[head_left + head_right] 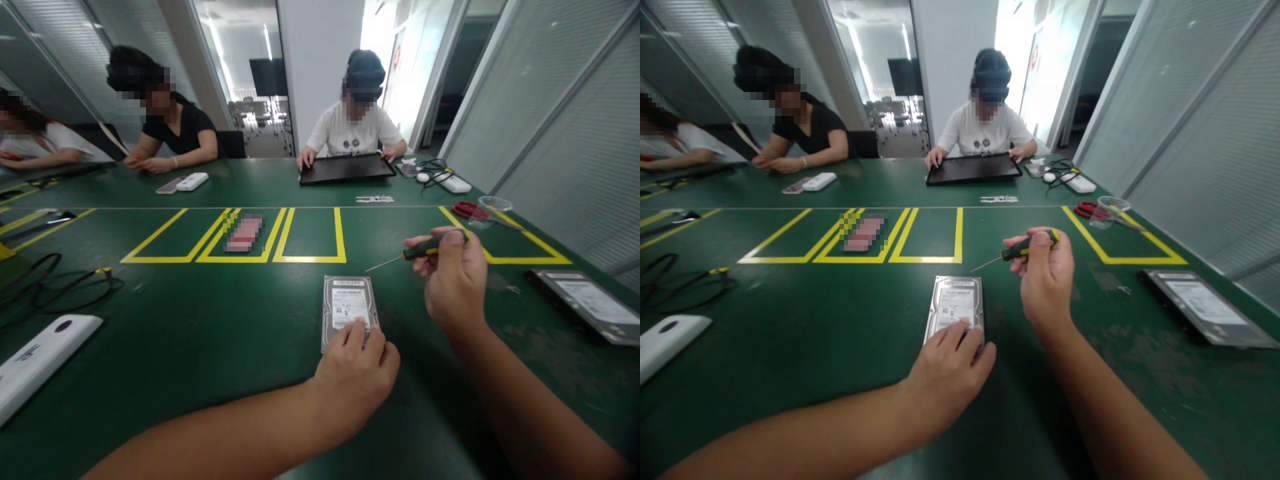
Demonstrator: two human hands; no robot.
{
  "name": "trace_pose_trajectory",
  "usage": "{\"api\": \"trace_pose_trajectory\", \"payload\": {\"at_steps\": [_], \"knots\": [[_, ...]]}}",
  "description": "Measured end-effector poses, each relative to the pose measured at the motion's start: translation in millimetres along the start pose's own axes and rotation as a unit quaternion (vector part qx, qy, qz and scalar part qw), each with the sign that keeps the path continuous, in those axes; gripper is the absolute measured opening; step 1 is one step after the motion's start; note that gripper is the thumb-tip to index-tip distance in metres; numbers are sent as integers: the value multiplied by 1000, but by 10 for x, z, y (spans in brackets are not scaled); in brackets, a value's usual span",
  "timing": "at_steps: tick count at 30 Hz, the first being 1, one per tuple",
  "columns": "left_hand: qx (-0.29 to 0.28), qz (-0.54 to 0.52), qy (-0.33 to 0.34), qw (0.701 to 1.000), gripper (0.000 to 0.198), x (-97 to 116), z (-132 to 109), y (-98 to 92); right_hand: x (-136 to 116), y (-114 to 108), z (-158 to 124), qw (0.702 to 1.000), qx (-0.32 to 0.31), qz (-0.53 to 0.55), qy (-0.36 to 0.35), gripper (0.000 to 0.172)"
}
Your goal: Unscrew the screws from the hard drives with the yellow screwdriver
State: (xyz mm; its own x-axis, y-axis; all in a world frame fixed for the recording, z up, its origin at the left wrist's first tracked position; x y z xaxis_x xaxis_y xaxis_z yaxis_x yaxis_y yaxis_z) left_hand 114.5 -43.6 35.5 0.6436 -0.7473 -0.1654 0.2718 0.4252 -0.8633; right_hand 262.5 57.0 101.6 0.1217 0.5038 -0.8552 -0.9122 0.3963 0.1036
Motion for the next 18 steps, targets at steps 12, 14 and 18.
{"api": "trace_pose_trajectory", "payload": {"at_steps": [12, 14, 18], "knots": [[-6, 0, 8, 1000, 18, -24, 17, 12, -113, 21, -84, 997, -61, -28, -37, 26], [-5, 4, 12, 1000, 18, -16, 14, 12, -141, 2, -96, 997, -54, -51, -34, 28], [-29, 17, 16, 999, 22, -16, 15, 35, -163, -33, -113, 994, -47, -100, -26, 32]]}}
Point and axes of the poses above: each hand's wrist, its own z-axis towards the middle knuckle, its own y-axis out of the palm, x = y × z, the point moved 8 cm from there along z, towards the middle knuckle, and after that the axes turned 3 degrees about -x, right-handed, at the moved point
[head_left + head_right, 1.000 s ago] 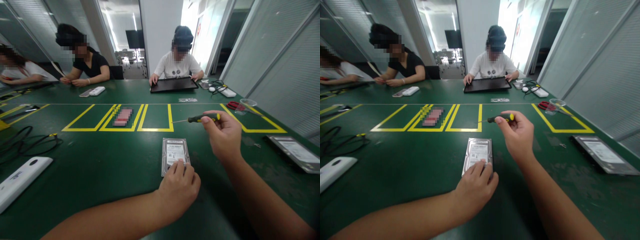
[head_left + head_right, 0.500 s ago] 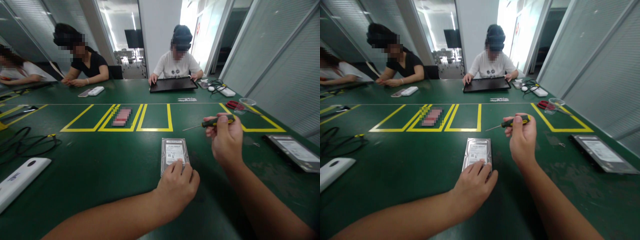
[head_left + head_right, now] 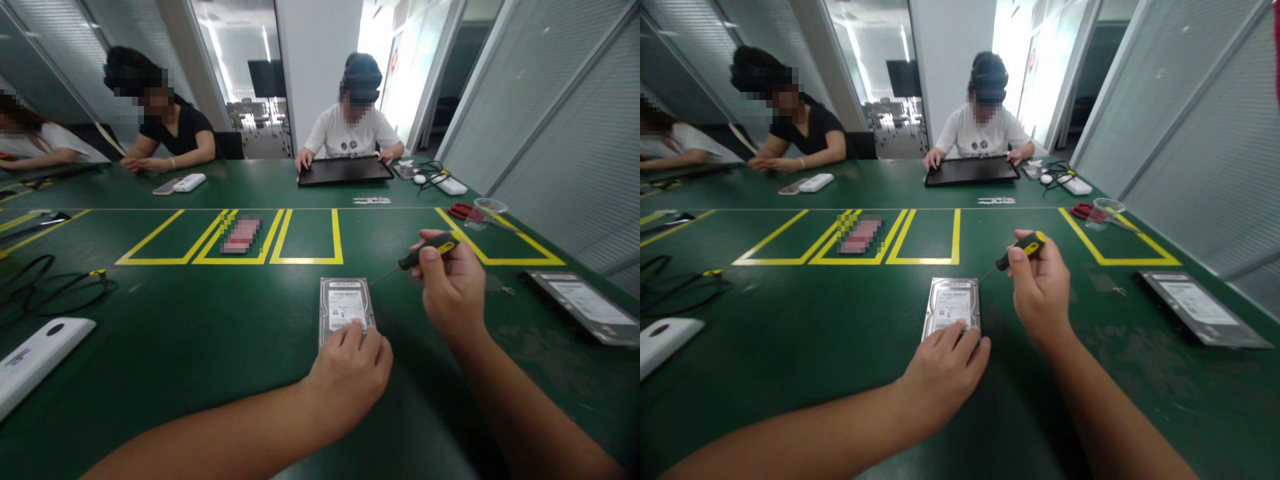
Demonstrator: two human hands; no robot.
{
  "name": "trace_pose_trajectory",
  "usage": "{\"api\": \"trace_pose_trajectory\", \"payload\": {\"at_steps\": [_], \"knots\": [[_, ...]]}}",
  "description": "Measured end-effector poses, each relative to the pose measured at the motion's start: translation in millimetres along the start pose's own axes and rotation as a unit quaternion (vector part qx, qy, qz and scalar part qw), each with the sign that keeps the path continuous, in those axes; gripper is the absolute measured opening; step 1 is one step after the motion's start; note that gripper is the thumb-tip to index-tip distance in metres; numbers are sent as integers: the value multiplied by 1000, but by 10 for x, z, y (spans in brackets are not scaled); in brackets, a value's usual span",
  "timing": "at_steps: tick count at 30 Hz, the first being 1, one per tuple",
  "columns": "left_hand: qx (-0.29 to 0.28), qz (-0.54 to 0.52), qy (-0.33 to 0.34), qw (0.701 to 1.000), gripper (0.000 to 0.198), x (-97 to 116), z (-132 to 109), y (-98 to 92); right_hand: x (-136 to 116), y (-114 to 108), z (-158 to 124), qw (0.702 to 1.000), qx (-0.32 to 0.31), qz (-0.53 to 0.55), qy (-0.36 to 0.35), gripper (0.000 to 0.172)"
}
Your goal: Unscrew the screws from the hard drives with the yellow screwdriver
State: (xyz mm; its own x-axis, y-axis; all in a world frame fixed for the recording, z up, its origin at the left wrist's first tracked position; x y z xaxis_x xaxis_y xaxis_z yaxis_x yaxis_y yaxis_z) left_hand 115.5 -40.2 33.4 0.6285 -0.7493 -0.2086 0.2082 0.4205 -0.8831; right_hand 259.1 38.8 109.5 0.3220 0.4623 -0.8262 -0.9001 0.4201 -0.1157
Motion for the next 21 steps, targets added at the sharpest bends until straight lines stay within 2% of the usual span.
{"api": "trace_pose_trajectory", "payload": {"at_steps": [9, 15, 21], "knots": [[-34, 1, 3, 999, 18, -33, 29, 16, 14, 12, -109, 998, -4, -42, -57, 38], [-22, -4, 1, 1000, 15, -44, 41, 3, 144, 17, -174, 995, -7, -74, -68, 40], [-6, 0, 7, 1000, 15, -28, 18, -2, 171, 21, -202, 993, -19, -91, -77, 39]]}}
Point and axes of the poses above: each hand's wrist, its own z-axis towards the middle knuckle, its own y-axis out of the palm, x = y × z, the point moved 8 cm from there along z, towards the middle knuckle, and after that the axes turned 3 degrees about -x, right-handed, at the moved point
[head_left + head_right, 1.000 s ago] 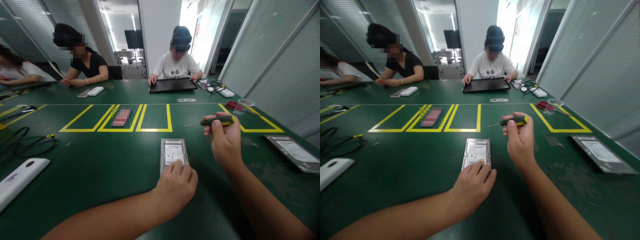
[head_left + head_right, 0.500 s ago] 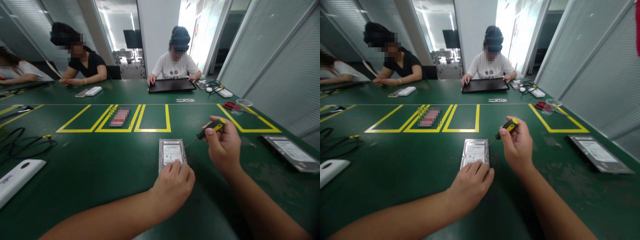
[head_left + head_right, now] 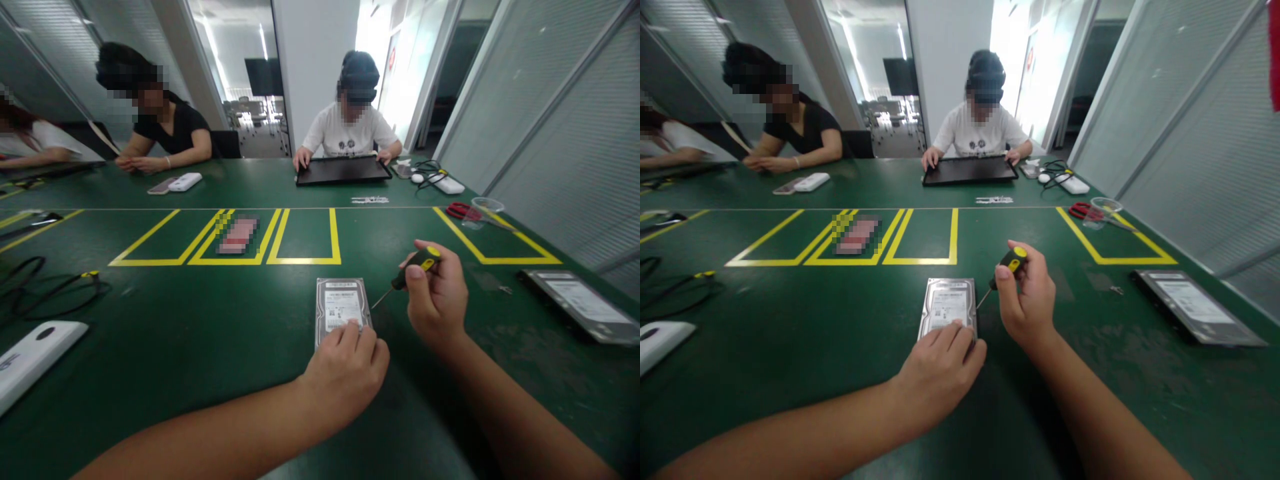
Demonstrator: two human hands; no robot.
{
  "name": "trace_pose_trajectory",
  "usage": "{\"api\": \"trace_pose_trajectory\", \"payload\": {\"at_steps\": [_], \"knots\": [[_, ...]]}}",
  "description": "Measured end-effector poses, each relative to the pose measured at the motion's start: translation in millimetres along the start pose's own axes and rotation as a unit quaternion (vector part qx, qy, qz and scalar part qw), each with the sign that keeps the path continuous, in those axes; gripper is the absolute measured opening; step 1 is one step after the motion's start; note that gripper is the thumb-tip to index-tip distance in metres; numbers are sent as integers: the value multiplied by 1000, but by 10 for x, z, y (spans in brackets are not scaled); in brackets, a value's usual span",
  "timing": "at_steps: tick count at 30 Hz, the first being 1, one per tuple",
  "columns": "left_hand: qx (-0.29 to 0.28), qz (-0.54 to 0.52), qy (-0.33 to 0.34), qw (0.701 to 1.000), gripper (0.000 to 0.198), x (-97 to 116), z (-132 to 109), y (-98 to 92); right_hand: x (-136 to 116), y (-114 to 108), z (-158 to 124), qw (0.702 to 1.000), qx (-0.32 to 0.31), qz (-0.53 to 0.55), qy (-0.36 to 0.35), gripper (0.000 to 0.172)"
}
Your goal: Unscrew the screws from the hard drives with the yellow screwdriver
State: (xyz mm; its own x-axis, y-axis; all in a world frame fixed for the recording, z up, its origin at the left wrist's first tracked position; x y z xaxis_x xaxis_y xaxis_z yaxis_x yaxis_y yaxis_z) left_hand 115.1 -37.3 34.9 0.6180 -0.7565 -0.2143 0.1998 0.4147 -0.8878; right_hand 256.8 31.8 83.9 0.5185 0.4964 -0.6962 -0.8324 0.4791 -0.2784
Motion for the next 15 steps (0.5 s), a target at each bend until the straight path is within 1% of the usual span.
{"api": "trace_pose_trajectory", "payload": {"at_steps": [5, 10, 15], "knots": [[6, 11, -3, 1000, 14, 6, 0, -21, -18, -7, -10, 1000, 2, -22, -14, 39], [5, 18, -4, 1000, 12, 5, 13, -43, -28, -25, 5, 1000, 6, -14, 7, 38], [6, 22, -2, 1000, 10, 3, 17, -38, -41, -19, 19, 1000, -1, -14, 11, 38]]}}
Point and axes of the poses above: each hand's wrist, its own z-axis towards the middle knuckle, its own y-axis out of the palm, x = y × z, the point moved 8 cm from there along z, towards the middle knuckle, and after that the axes turned 3 degrees about -x, right-handed, at the moved point
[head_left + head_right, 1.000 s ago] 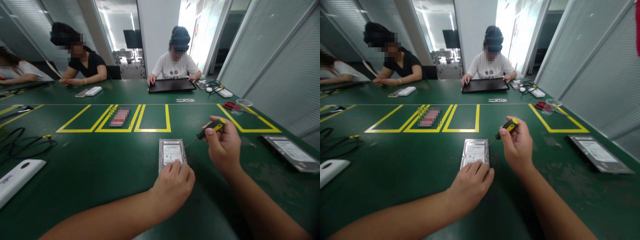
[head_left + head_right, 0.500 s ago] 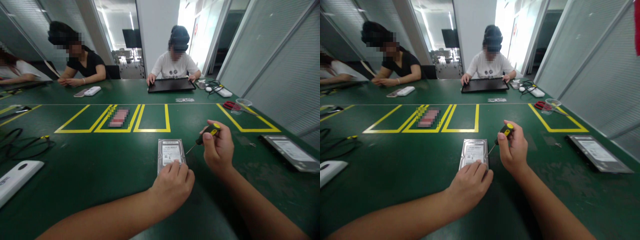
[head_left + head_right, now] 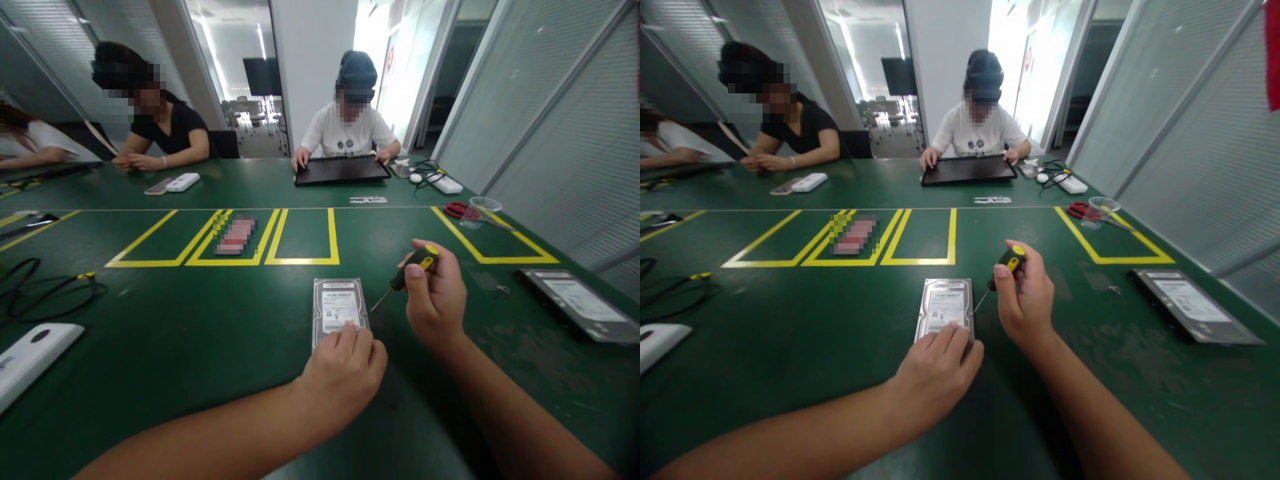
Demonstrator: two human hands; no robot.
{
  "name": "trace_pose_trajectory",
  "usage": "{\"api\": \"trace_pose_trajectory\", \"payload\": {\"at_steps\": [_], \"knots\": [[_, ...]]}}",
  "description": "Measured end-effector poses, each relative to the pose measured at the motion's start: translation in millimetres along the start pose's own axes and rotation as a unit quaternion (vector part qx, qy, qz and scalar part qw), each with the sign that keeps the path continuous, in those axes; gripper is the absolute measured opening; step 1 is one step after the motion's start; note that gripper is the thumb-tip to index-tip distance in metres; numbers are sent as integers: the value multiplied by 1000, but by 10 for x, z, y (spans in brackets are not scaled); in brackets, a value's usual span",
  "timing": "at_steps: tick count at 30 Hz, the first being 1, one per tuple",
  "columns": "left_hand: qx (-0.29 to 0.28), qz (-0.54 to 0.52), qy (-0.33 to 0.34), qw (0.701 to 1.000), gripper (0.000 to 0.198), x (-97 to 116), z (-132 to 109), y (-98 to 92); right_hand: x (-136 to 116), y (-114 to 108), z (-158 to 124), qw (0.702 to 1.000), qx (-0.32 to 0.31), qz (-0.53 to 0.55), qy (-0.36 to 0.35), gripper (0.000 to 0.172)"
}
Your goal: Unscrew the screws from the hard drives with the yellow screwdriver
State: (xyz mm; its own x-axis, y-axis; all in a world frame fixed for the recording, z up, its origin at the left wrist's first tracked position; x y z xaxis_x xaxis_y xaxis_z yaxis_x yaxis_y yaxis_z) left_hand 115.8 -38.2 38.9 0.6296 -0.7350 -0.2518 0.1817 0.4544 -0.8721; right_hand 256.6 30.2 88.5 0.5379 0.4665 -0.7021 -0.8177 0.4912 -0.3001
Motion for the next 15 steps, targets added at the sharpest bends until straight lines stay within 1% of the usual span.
{"api": "trace_pose_trajectory", "payload": {"at_steps": [4, 10, 15], "knots": [[-6, -5, -2, 1000, 9, -6, -4, 10, 22, 25, -8, 999, -14, -28, 7, 42], [-9, -7, -3, 1000, 8, -18, -16, -8, -13, 53, -9, 995, -29, -92, -10, 43], [-10, -9, 8, 1000, 10, -12, -22, 2, -2, 70, -11, 995, -31, -94, -32, 45]]}}
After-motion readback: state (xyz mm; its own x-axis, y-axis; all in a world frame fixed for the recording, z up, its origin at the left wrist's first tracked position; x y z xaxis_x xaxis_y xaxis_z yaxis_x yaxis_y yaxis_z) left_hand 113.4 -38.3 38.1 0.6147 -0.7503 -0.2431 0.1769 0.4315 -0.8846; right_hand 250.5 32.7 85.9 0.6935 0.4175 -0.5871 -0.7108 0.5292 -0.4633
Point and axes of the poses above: each hand's wrist, its own z-axis towards the middle knuckle, its own y-axis out of the palm, x = y × z, the point moved 8 cm from there along z, towards the middle knuckle, and after that the axes turned 3 degrees about -x, right-handed, at the moved point
